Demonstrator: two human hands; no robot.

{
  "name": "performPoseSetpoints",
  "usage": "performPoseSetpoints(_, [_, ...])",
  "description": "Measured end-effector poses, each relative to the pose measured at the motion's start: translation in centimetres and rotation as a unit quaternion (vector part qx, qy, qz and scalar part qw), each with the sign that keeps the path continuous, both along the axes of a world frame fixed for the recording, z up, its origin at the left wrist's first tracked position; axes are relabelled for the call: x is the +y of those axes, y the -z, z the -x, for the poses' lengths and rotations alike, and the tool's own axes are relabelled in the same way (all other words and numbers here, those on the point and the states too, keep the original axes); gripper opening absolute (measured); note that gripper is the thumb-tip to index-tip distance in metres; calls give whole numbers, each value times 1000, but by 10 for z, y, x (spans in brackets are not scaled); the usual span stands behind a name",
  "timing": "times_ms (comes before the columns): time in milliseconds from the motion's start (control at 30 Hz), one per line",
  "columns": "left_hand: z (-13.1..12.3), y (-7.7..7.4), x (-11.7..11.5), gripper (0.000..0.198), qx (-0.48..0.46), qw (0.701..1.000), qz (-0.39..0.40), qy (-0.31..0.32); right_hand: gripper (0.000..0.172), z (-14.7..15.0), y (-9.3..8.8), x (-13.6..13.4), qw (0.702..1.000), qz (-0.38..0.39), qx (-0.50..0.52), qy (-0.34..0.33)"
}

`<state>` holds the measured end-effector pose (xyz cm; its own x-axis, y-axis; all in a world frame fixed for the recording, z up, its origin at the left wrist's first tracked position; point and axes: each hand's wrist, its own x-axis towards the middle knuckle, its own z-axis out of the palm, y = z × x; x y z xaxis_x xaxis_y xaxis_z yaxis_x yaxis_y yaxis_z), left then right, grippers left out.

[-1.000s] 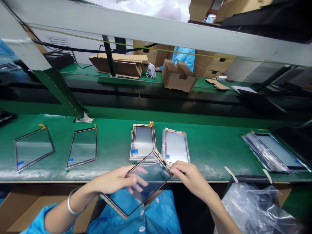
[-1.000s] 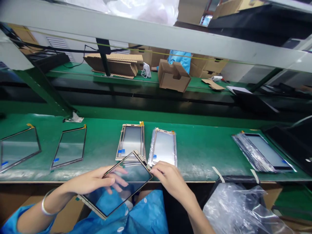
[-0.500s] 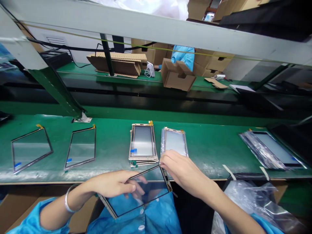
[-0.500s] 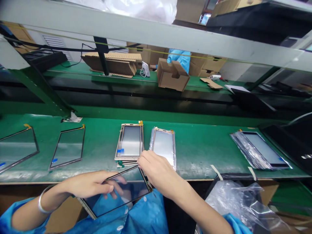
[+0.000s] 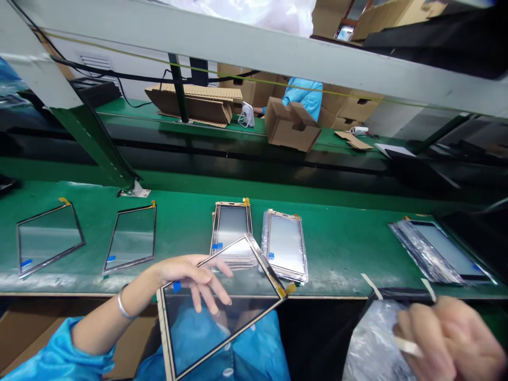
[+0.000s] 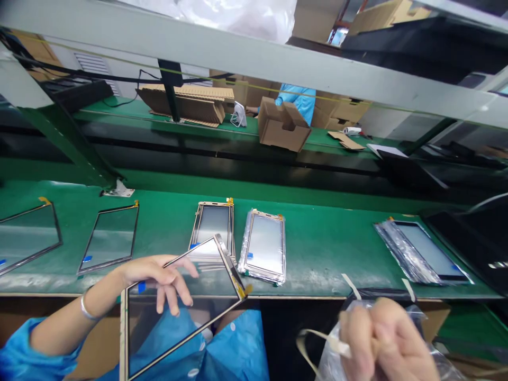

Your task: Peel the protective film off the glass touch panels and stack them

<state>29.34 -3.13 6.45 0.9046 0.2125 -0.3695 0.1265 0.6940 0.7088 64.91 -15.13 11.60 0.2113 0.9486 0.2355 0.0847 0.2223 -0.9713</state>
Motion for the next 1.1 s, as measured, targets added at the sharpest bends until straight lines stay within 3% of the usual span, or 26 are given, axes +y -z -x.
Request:
performPoseSetpoints(100, [-8, -4, -7, 34, 45, 997, -61, 13, 8, 7, 10, 21, 989, -75, -116, 51])
performPoseSetpoints(133, [-11, -6, -11, 33, 66, 994, -86, 21, 10, 15, 14, 31, 977, -81, -195, 23])
performPoseSetpoints(233, [-22, -12, -22, 33, 115, 980, -157, 41, 16, 44, 23, 57, 915, -91, -359, -162])
performPoseSetpoints(333, [-26, -17, -30, 36, 136, 969, -202, 45, 11, 63, 20, 71, 866, -95, -418, -256])
performPoseSetpoints(600, [-30, -23, -33, 34, 146, 952, -262, 51, 17, 70, 15, 77, 810, -110, -502, -281])
performPoseSetpoints(700, [-36, -21, -25, 33, 141, 965, -222, 28, 22, 66, 9, 60, 820, -113, -488, -277])
performPoseSetpoints(800, [-37, -15, -11, 28, 128, 977, -135, -106, 17, 29, -8, 18, 876, -37, -377, -300])
performPoseSetpoints(867, [-36, -8, 0, 26, 154, 953, -81, -250, 18, -17, -14, -21, 940, -7, -260, -222])
performPoseSetpoints(933, [-37, 2, 11, 26, 185, 906, -29, -379, 33, -68, -4, -64, 990, -49, -132, 13])
performPoseSetpoints(967, [-38, 7, 17, 31, 193, 884, -3, -425, 40, -90, 8, -87, 987, -40, -83, 132])
performPoseSetpoints(1033, [-42, 17, 26, 43, 197, 855, 39, -479, 44, -122, 47, -128, 944, 9, -113, 311])
performPoseSetpoints(1100, [-48, 23, 30, 46, 194, 848, 56, -490, 47, -130, 97, -157, 899, 87, -205, 377])
